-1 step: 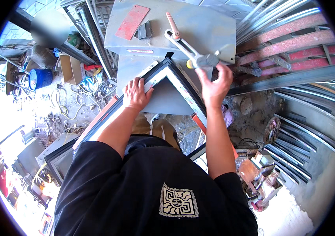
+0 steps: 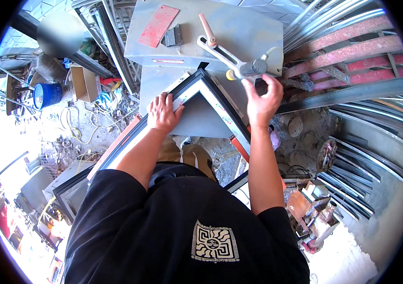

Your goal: The person plugs in a yellow cord and then places a metal window frame onto a specialized corner clamping machine. The person positions the frame, uses the machine's lever to secure it, and then lifts the frame away after the corners are joined.

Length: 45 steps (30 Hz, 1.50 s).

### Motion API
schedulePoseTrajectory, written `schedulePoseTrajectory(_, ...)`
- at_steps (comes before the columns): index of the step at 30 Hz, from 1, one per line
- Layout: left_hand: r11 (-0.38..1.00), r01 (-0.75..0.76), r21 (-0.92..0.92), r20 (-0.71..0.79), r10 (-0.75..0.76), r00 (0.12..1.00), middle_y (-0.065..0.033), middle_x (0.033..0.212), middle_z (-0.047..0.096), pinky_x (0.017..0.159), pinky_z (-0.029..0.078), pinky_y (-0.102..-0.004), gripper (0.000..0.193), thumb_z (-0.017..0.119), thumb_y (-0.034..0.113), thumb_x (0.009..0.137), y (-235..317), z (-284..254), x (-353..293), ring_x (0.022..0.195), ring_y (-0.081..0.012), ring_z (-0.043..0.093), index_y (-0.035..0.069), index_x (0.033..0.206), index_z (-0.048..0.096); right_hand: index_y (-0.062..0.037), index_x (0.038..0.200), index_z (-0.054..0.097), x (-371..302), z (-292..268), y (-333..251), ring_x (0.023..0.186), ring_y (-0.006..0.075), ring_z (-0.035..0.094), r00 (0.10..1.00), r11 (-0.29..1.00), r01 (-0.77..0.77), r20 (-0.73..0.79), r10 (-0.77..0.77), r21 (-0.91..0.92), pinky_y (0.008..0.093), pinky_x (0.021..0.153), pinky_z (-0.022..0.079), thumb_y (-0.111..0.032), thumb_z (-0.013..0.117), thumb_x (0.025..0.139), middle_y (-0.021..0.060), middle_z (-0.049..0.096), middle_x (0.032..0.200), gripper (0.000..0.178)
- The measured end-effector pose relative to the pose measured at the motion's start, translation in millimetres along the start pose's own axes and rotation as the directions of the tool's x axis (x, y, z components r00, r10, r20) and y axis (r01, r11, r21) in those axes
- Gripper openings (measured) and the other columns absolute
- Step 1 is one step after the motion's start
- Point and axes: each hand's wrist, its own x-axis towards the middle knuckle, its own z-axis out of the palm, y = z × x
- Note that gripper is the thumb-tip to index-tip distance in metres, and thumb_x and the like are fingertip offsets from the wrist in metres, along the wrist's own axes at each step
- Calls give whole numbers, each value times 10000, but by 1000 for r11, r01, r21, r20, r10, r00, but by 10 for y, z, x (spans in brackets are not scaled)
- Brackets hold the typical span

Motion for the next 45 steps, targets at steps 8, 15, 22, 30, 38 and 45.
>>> schedulePoseTrajectory(8,1000,-18,-19,-5,17,1000,-140,1475,637,1136,500,-560,660,757,541,1010,-13,54,18,1350,-387,615,73,1461,643,-31,1343,708,-740,-223,38,1266,406,646,977,985,-158,134,166,-69,534,1116,499,-317,900,977,197,725,1291,503)
schedulePoseTrajectory(15,998,14,-57,24,-13,1000,-149,1522,622,1176,487,-551,707,781,524,994,9,-103,19,1411,-392,594,73,1515,622,26,1548,569,-2903,-1332,622,1452,500,516,846,802,-485,47,532,-349,596,1262,391,-360,909,936,293,594,1508,799)
schedulePoseTrajectory(22,992,-12,-124,87,23,996,-137,1571,576,1238,437,-568,779,877,259,857,-92,-84,20,1495,-380,531,106,1564,589,27,1799,223,-4372,-1722,829,1556,429,514,83,106,-989,207,975,-104,503,1282,409,-568,978,868,344,490,1681,1339)
schedulePoseTrajectory(30,985,-41,-165,106,59,993,-207,1663,511,1293,395,-559,844,846,126,812,-87,-297,-52,1537,-429,503,61,1591,527,55,1600,410,-4356,-1483,558,1101,265,718,181,181,-983,381,907,35,410,978,603,-210,995,873,154,715,1253,970)
schedulePoseTrajectory(38,959,-34,-280,127,73,989,-222,1469,570,1146,522,-551,900,838,94,779,117,-923,-186,1366,-457,605,82,1613,502,-69,1158,616,-4543,-1347,894,800,256,692,-21,-21,-1000,341,940,-4,430,755,585,-20,843,762,90,674,919,459)
schedulePoseTrajectory(45,962,-135,-238,172,179,969,-256,1498,520,1169,470,-606,1099,931,171,779,239,-1470,-421,1382,-481,555,223,1763,444,-135,1153,632,-4649,-1325,985,1019,282,696,-252,-237,-967,420,872,-90,570,883,603,-9,825,867,81,684,1056,366)
